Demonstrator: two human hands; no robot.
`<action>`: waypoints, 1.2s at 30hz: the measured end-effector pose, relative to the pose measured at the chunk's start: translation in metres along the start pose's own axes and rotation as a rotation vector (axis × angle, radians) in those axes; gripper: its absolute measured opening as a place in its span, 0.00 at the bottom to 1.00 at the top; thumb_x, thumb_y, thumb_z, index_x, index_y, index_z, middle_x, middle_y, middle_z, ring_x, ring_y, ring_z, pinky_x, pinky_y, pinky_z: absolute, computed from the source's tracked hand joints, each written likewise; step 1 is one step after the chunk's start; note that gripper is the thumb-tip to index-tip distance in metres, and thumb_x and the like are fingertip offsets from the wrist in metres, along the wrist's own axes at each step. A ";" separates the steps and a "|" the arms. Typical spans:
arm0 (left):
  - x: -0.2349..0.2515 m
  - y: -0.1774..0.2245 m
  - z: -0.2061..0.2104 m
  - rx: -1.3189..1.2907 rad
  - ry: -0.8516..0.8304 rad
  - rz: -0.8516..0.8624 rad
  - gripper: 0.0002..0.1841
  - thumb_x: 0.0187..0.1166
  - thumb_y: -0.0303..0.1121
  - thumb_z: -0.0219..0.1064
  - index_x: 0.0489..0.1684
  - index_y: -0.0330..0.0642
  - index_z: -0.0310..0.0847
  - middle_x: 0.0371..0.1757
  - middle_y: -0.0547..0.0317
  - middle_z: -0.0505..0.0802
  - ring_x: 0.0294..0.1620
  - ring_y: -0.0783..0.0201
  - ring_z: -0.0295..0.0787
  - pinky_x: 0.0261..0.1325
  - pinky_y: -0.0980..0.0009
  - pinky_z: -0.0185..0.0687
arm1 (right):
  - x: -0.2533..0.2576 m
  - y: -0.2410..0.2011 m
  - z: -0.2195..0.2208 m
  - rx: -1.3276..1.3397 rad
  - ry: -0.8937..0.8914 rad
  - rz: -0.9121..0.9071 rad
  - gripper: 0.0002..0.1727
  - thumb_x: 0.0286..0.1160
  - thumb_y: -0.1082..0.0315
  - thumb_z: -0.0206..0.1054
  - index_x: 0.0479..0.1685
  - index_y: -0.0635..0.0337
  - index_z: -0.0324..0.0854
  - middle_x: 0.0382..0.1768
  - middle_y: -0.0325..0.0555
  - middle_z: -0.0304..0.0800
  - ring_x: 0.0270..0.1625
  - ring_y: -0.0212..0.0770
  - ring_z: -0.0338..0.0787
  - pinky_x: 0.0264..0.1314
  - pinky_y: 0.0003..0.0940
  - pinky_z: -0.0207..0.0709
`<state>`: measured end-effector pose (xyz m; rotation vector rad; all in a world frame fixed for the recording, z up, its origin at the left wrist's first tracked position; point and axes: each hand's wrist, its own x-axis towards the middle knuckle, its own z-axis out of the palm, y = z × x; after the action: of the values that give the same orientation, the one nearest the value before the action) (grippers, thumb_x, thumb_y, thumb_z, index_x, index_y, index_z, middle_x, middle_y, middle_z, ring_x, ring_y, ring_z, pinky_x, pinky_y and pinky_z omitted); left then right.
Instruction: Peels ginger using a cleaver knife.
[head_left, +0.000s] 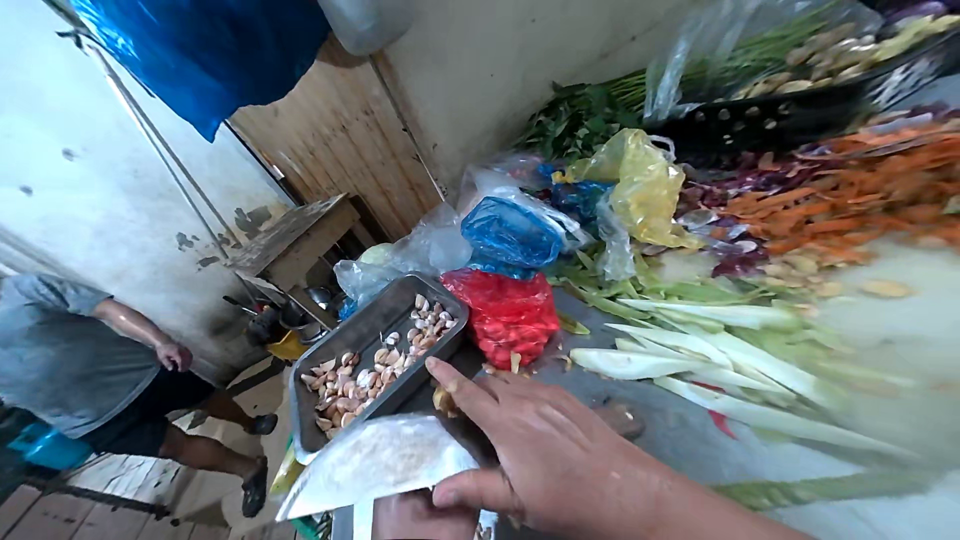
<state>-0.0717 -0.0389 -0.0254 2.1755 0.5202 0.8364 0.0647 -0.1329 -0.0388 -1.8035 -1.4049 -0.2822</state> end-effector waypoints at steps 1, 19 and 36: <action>0.002 0.005 -0.002 -0.020 -0.022 -0.106 0.14 0.61 0.21 0.76 0.42 0.26 0.81 0.35 0.62 0.92 0.37 0.85 0.87 0.45 0.84 0.85 | 0.000 0.004 0.003 0.010 0.088 -0.013 0.50 0.75 0.22 0.44 0.82 0.52 0.75 0.41 0.52 0.93 0.43 0.54 0.94 0.40 0.53 0.87; 0.015 -0.045 -0.032 -1.260 -0.676 -0.383 0.19 0.72 0.43 0.76 0.57 0.46 0.87 0.48 0.51 0.95 0.34 0.67 0.93 0.29 0.77 0.86 | 0.013 0.012 -0.047 1.095 -0.683 0.525 0.44 0.83 0.27 0.30 0.69 0.52 0.75 0.28 0.35 0.87 0.23 0.29 0.84 0.24 0.25 0.78; 0.027 -0.043 -0.042 -0.888 -0.693 -0.096 0.18 0.75 0.42 0.74 0.65 0.60 0.86 0.51 0.67 0.95 0.47 0.73 0.92 0.50 0.75 0.89 | 0.009 0.013 -0.034 1.371 -0.702 0.530 0.47 0.68 0.15 0.39 0.62 0.44 0.79 0.26 0.34 0.84 0.23 0.27 0.86 0.24 0.22 0.82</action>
<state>-0.0869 0.0258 -0.0253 1.4397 -0.1059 0.1428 0.0900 -0.1510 -0.0173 -0.9598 -0.9612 1.3734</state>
